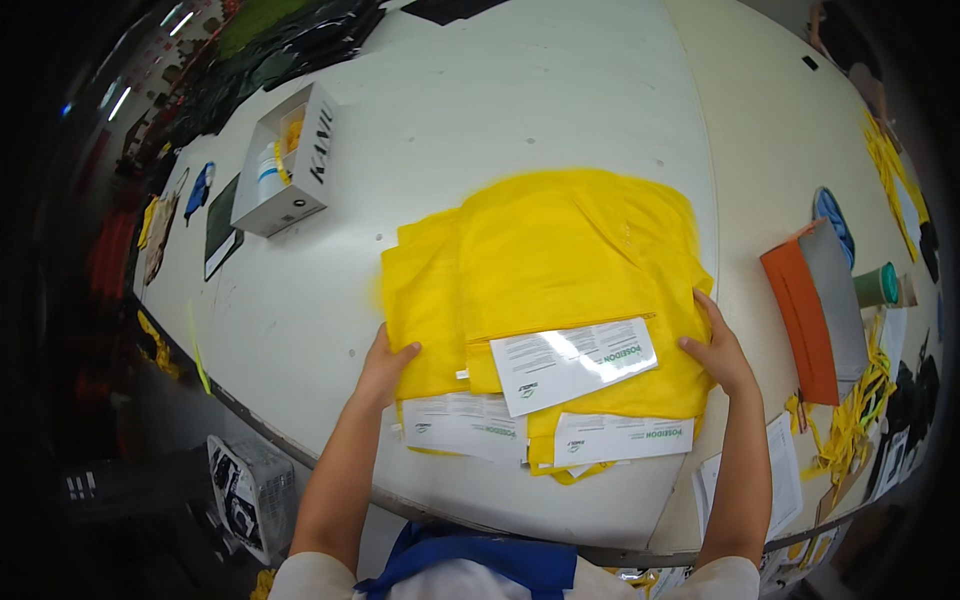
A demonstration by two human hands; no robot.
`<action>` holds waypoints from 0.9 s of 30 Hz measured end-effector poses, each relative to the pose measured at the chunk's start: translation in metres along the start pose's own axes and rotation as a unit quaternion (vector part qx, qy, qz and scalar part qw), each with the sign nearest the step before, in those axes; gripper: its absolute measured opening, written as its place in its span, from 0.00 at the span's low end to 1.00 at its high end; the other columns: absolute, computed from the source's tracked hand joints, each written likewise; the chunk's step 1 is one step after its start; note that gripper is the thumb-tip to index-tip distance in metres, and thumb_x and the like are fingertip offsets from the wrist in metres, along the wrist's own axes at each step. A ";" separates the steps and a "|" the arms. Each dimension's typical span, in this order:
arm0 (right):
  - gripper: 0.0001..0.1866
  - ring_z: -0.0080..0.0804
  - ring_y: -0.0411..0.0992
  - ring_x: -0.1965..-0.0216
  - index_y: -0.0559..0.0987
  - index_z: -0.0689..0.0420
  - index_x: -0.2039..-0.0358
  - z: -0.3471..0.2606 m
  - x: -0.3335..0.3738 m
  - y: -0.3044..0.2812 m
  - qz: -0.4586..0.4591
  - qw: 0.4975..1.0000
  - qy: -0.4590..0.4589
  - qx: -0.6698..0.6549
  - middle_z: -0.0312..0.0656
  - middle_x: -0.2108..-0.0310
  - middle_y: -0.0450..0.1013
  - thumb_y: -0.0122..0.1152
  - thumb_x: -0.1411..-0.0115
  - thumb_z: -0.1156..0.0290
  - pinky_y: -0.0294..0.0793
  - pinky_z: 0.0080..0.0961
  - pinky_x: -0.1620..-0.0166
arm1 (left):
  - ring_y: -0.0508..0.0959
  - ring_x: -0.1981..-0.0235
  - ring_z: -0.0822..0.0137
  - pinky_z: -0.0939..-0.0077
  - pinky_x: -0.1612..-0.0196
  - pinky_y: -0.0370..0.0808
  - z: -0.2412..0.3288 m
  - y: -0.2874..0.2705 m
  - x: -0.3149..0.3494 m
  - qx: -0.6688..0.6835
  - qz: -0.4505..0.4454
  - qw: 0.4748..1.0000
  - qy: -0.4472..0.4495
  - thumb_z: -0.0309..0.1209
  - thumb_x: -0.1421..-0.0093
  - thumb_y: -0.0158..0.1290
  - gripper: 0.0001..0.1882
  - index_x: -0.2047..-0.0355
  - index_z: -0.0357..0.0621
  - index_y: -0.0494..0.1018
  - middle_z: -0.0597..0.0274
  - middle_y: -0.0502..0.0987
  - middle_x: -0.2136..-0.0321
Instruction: The person places white paper labels onto a stack of yellow garments on a table, then uses a black marker to write on the garment tags. The person handles the garments one at a time, writing on each tag before moving to the next.
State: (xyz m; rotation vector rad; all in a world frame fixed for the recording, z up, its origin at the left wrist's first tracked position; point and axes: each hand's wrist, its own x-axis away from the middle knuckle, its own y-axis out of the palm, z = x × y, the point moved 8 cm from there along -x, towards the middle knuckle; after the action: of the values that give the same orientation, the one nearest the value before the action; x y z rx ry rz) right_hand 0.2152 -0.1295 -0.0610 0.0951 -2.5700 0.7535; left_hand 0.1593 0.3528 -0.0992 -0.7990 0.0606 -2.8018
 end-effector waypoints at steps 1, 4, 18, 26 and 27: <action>0.36 0.42 0.62 0.42 0.58 0.51 0.37 -0.002 0.000 0.004 -0.010 0.999 -0.019 0.037 0.52 0.44 0.63 0.58 0.47 0.78 0.62 0.32 0.40 | 0.71 0.50 0.60 0.71 0.48 0.70 0.001 -0.001 0.000 0.008 -0.011 1.000 0.010 0.20 0.41 0.47 0.24 0.44 0.36 0.58 0.50 0.70 0.50; 0.33 0.44 0.58 0.39 0.61 0.52 0.39 -0.004 0.004 0.008 0.011 0.996 -0.009 0.088 0.52 0.41 0.59 0.59 0.45 0.74 0.57 0.34 0.38 | 0.71 0.49 0.60 0.71 0.48 0.69 0.010 -0.007 0.010 -0.013 -0.005 1.000 -0.002 0.20 0.41 0.47 0.25 0.43 0.36 0.57 0.50 0.70 0.50; 0.39 0.46 0.44 0.34 0.65 0.51 0.41 -0.051 0.022 0.065 0.112 0.931 -0.061 0.343 0.50 0.36 0.50 0.69 0.52 0.54 0.39 0.43 0.34 | 0.71 0.48 0.57 0.65 0.45 0.69 0.104 -0.155 0.095 0.191 0.017 0.959 0.208 0.18 0.44 0.47 0.29 0.40 0.40 0.57 0.52 0.68 0.47; 0.29 0.46 0.57 0.39 0.66 0.54 0.42 0.008 -0.020 0.015 0.104 0.974 -0.162 0.121 0.52 0.41 0.60 0.59 0.43 0.58 0.55 0.33 0.38 | 0.70 0.48 0.60 0.70 0.45 0.68 0.062 0.056 -0.005 0.044 -0.082 0.990 0.108 0.23 0.42 0.51 0.32 0.38 0.38 0.51 0.51 0.66 0.45; 0.28 0.45 0.59 0.40 0.66 0.55 0.42 0.010 -0.025 -0.001 0.146 0.980 -0.132 -0.010 0.52 0.42 0.62 0.55 0.40 0.58 0.58 0.31 0.39 | 0.70 0.48 0.58 0.70 0.45 0.68 0.043 0.063 -0.012 -0.099 -0.062 0.988 0.098 0.21 0.41 0.49 0.30 0.39 0.39 0.53 0.52 0.67 0.47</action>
State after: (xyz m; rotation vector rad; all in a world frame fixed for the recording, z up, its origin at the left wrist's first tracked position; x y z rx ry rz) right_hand 0.2340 -0.1373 -0.0787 -0.2086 -2.8829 0.8713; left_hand 0.2047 0.2950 -0.0749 -0.5831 0.3382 -3.0187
